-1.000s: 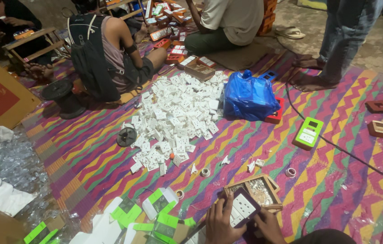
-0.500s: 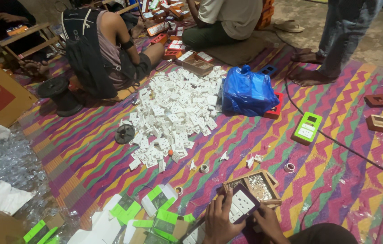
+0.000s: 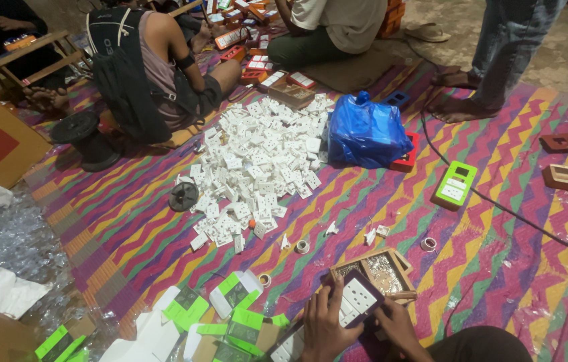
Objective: The person sits on a colorful mat and assembles small white electrical components into a purple strip. They repeatedly pick up components, align them, and press them into place. The workspace includes scattered parts, packaging, and a wooden box of fasteners.
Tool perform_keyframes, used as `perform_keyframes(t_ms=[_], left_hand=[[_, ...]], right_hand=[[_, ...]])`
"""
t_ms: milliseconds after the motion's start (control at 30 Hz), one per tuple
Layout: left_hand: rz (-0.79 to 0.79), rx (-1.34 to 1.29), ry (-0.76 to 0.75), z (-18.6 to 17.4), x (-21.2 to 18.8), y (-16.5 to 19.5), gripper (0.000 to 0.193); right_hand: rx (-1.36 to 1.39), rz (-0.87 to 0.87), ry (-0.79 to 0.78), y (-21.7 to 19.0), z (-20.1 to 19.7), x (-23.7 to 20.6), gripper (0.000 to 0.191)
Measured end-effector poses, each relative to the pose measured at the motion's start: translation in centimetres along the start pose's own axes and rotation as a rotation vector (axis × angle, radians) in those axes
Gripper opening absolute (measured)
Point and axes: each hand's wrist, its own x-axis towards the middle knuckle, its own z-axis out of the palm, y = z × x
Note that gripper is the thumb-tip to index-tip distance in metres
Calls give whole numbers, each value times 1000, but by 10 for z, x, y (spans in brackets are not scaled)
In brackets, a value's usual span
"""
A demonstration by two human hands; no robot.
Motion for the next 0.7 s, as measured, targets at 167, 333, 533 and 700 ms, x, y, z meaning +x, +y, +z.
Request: perform_keyframes(t_ms=[167,333,533,700], left_hand=[[-8,14,-15,0,-1,2,108],[-16,18,-5,-2,0,2,109],[-11,7,-11,0,-1,2,109],[-12,14,-6,1,-1,1,107]], right_hand=[[35,11,6,-6,0,-3,27],[-10,2,5,-13,0,-5,28],[27,34,-6,-18,-2,-7,31],[-45,48,14,-21,-2,-6,31]])
